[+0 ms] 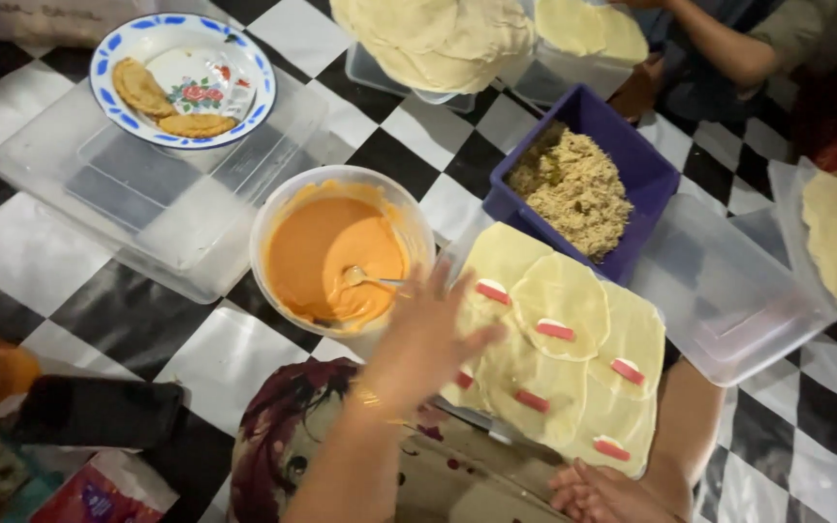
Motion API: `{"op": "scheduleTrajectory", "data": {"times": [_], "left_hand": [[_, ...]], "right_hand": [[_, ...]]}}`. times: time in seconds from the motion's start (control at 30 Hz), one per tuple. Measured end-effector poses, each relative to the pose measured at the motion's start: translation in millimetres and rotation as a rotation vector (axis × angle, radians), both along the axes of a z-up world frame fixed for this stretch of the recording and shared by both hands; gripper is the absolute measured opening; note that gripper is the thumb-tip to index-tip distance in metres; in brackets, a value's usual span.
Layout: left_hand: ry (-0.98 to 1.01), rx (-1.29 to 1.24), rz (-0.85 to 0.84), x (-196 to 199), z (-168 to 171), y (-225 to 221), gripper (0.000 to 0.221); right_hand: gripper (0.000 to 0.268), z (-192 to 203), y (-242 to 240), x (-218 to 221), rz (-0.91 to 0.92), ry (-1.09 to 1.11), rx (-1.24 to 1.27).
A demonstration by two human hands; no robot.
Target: Rolling risoles by placing filling on dough wrappers and folding them into cylinders.
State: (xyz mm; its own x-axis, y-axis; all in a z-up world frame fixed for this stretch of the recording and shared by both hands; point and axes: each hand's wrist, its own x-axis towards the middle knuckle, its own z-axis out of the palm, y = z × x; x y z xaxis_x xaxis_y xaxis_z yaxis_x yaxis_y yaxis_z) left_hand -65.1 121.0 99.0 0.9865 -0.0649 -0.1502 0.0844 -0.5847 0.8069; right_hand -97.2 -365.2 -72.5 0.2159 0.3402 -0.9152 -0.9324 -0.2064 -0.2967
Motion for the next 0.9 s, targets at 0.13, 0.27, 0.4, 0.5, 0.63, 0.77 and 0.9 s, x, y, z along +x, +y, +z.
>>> {"op": "scheduleTrajectory", "data": {"times": [0.13, 0.27, 0.4, 0.5, 0.63, 0.77, 0.9], "left_hand": [[-0.516, -0.207, 0.506, -16, -19, 88, 0.061], [-0.308, 0.327, 1.055, -29, -57, 141, 0.052], [0.392, 0.285, 0.899, -24, -91, 164, 0.075], [0.475, 0.09, 0.858, -15, -118, 179, 0.076], [0.518, 0.057, 0.794, -6, -145, 189, 0.08], [0.579, -0.046, 0.781, 2, -115, 194, 0.074], [0.602, -0.112, 0.754, 4, -93, 193, 0.075]], "right_hand": [[0.034, 90, 92, 67, 0.4, -0.296, 0.022], [0.031, 167, 252, 90, 0.858, -0.918, -0.687], [0.025, 117, 354, 148, 1.132, -1.482, -0.447], [0.034, 44, 425, 183, 1.46, -1.568, -0.651], [0.018, -11, 458, 196, 1.59, -1.514, -0.737], [0.02, -1, 465, 197, 1.57, -1.517, -0.793], [0.019, 52, 468, 182, 1.5, -1.461, -0.805]]}}
